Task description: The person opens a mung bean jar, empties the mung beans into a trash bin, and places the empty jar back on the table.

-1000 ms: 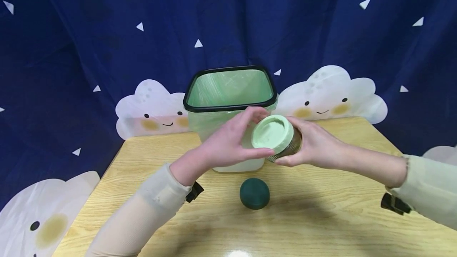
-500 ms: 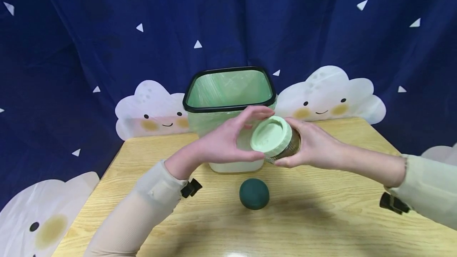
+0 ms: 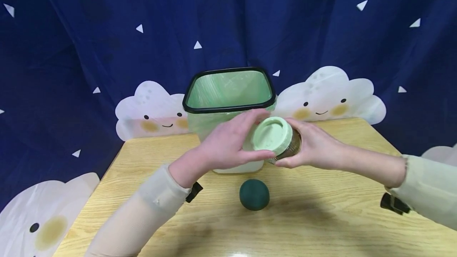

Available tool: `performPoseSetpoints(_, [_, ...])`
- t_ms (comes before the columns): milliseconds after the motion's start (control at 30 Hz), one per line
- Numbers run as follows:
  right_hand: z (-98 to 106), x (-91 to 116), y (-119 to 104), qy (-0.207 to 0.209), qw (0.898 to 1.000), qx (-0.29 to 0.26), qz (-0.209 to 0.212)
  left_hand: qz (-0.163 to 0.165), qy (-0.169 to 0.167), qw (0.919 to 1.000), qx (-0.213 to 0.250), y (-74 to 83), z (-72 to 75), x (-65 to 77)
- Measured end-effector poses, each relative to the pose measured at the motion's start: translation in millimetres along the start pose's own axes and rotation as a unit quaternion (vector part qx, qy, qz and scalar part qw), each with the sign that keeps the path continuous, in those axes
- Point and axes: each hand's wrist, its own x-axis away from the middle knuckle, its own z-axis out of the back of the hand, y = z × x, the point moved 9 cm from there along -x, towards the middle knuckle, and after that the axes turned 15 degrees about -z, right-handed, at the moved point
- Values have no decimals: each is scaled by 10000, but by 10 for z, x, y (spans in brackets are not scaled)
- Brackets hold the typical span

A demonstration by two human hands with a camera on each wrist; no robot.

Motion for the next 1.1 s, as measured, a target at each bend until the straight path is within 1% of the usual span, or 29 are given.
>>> performPoseSetpoints(33, [3, -2, 2, 2, 10000, 0, -9, -14, -32, 10000, 14, 4, 8, 0])
performPoseSetpoints(67, [8, -3, 4, 12, 10000, 5, -16, -11, -41, 9999, 128, 1, 17, 0])
performPoseSetpoints(133, [16, -4, 5, 30, 10000, 8, -21, -46, -23, 9983, 578, -12, 32, -3])
performPoseSetpoints(233, [19, -3, 0, 37, 10000, 0, -3, -178, -17, 9915, 1287, -17, 46, -10])
performPoseSetpoints(300, [15, -1, -3, 26, 10000, -11, 2, -259, -59, 9865, 1614, -15, 38, -14])
performPoseSetpoints(433, [7, 5, -14, 19, 10000, -1, 40, -357, -98, 9796, 1975, -7, 7, -20])
performPoseSetpoints(533, [1, 9, -23, 6, 10000, -10, 81, -373, -18, 9783, 2038, -1, 0, -22])
performPoseSetpoints(600, [-2, 10, -28, -1, 9999, -23, 109, -346, 61, 9801, 1955, 2, 4, -23])
performPoseSetpoints(700, [-6, 10, -34, 4, 9999, -32, 144, -248, 147, 9871, 1573, 1, 15, -19])
performPoseSetpoints(767, [-8, 10, -35, 13, 9999, -30, 155, -176, 158, 9929, 1169, -4, 17, -13])
performPoseSetpoints(833, [-11, 10, -34, 11, 9999, -38, 152, -145, 119, 9978, 639, -3, 16, -7])
performPoseSetpoints(900, [-14, 10, -32, 2, 9999, -43, 147, -145, 71, 9998, 149, 4, 16, -5])
performPoseSetpoints(967, [-11, 10, -30, 6, 9999, -39, 136, -162, 57, 9997, -157, 13, 24, -4])
performPoseSetpoints(1033, [-7, 9, -32, 16, 9999, -22, 138, -122, 7, 9998, -172, -1, 31, 1])
performPoseSetpoints(1067, [-3, 9, -33, 25, 9999, -11, 142, -115, 2, 9999, -58, -11, 36, 2])
performPoseSetpoints(1100, [0, 9, -35, 27, 9999, -7, 147, -115, 4, 9998, 150, -23, 40, 4])
